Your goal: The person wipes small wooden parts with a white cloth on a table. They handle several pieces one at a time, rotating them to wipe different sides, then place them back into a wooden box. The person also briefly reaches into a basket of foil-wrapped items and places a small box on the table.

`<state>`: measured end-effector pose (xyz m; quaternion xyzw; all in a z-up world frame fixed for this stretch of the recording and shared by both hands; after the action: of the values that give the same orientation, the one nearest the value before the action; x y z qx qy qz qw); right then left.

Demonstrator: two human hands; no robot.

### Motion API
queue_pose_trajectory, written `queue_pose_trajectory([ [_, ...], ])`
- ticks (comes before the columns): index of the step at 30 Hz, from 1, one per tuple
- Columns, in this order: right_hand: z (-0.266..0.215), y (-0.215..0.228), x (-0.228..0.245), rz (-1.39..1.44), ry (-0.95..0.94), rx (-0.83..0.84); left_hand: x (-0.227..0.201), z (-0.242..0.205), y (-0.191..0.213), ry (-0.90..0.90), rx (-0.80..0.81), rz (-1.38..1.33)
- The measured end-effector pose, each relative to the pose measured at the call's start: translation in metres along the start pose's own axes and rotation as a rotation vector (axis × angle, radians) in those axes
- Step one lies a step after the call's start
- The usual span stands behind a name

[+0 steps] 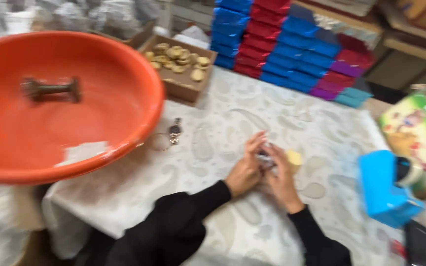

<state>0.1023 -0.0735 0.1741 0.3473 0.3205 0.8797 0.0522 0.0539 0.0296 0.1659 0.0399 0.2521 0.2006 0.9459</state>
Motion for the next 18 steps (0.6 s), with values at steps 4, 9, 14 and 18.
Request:
queue_pose_trajectory([
  [4, 0.004, 0.017, -0.008, -0.051, -0.113, -0.031, 0.008, 0.011, -0.005, 0.143, 0.118, -0.084],
  [9, 0.01, 0.07, -0.03, -0.023, -0.264, -0.286, 0.028, 0.012, 0.01, 0.225, 0.272, 0.339],
  [14, 0.006, 0.061, -0.035, -0.058, -0.226, -0.249, 0.043, -0.008, -0.009, 0.268, 0.464, 0.356],
  [18, 0.017, 0.02, 0.002, -0.208, -0.042, 0.011, 0.042, -0.013, -0.016, 0.275, 0.524, 0.306],
])
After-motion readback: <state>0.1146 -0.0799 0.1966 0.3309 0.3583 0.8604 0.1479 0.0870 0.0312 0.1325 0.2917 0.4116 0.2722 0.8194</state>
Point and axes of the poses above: each hand's wrist, its own z-axis towards the middle knuckle, its own y-axis out of the back of the hand, x = y × z, the point moved 10 cm from there along z, towards the middle knuckle, and after that the axes turned 10 degrees about -y, right-handed, at the moved point
